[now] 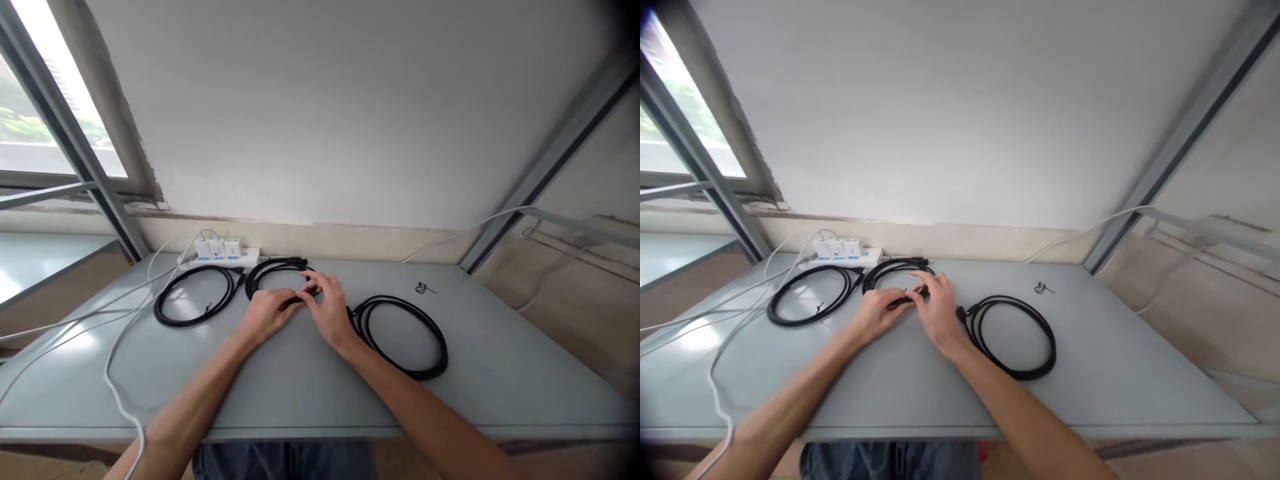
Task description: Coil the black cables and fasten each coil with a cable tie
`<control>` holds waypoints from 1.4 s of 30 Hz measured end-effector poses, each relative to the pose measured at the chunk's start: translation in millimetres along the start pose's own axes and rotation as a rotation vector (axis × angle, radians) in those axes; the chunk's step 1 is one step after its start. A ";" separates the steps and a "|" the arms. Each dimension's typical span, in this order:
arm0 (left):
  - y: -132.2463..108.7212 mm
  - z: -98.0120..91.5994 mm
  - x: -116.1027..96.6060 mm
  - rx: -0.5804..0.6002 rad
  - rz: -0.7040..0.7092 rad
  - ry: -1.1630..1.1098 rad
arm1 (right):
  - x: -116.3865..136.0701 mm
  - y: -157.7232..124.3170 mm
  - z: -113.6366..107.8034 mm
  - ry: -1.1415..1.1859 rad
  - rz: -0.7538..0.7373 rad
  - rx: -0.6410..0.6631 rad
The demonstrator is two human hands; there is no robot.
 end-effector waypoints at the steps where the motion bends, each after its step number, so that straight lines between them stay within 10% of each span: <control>1: -0.3 -1.4 -0.2 -0.001 0.010 0.001 | 4.3 1.7 1.8 -0.014 -0.051 0.039; 17: 2.2 -4.3 4.4 0.071 0.082 0.096 | 21.3 -1.6 15.1 -0.408 -0.426 0.204; 42: 3.1 1.9 2.4 0.098 0.027 0.086 | 12.2 -4.3 20.9 -0.138 -0.207 0.201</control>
Point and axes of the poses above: each hand's wrist, its own y-axis towards the middle knuckle, its own z-axis out of the palm, x = y × z, the point moved 9 cm from there along y, towards the middle knuckle, and after that the axes turned 10 degrees about x, right-handed, at the moved point
